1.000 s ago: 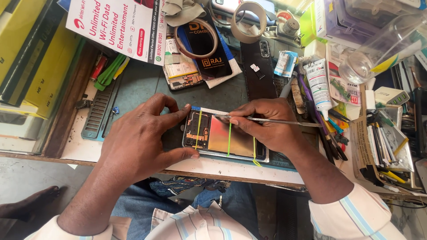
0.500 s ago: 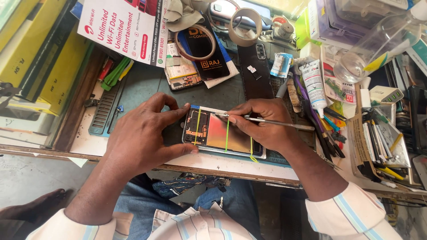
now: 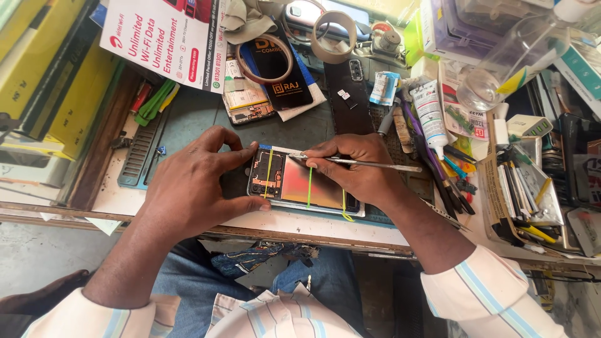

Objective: The person uses a screwdriver to remove screws from a smartphone, then uses a metal prying tool to separate the screen from the frame. They clean the device with a cloth and apply adhesive to the back cover.

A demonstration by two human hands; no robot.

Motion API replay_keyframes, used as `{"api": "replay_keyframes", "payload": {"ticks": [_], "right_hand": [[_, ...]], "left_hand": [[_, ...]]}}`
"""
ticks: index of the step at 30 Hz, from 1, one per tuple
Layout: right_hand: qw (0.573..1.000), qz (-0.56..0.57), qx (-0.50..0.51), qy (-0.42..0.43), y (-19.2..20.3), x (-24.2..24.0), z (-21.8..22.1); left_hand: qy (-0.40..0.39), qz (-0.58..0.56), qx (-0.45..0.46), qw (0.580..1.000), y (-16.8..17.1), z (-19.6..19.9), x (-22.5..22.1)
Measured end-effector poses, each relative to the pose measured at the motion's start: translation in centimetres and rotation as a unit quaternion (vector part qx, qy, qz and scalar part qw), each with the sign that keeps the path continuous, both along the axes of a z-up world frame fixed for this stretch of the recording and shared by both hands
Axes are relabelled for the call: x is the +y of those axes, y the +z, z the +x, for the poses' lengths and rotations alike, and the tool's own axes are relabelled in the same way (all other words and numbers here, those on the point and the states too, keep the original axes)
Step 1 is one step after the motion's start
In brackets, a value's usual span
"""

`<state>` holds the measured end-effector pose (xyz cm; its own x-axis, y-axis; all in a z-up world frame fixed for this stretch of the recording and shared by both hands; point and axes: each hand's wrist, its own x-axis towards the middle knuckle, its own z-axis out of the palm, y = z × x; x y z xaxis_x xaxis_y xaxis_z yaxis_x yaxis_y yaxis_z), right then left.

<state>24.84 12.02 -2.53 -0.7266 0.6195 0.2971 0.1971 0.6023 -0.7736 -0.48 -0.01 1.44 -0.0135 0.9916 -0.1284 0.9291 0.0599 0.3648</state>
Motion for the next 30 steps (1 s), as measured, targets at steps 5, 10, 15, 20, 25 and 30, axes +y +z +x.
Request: {"api": "replay_keyframes", "payload": {"ticks": [5, 10, 15, 20, 25, 30], "right_hand": [[0.999, 0.045, 0.023, 0.01, -0.4, -0.1, 0.2], [0.998, 0.043, 0.036, 0.017, -0.5, -0.1, 0.5], [0.999, 0.012, 0.035, -0.007, -0.2, -0.2, 1.1], [1.0, 0.024, 0.012, -0.006, 0.2, -0.2, 1.1], [0.999, 0.043, 0.005, -0.008, 0.7, -0.5, 1.1], [0.997, 0.079, 0.001, 0.003, 1.2, -0.9, 0.7]], "left_hand": [[-0.001, 0.009, -0.006, 1.0, 0.4, -0.2, 0.9], [-0.065, 0.135, -0.029, 0.988, 0.3, 1.0, 4.0], [-0.095, 0.087, 0.019, 0.991, 1.0, 2.5, 6.4], [-0.159, 0.094, 0.094, 0.978, 1.7, 3.5, 7.5], [-0.232, 0.115, 0.122, 0.958, 1.4, 4.1, 7.6], [-0.246, 0.184, 0.054, 0.95, 0.1, 2.9, 7.1]]}}
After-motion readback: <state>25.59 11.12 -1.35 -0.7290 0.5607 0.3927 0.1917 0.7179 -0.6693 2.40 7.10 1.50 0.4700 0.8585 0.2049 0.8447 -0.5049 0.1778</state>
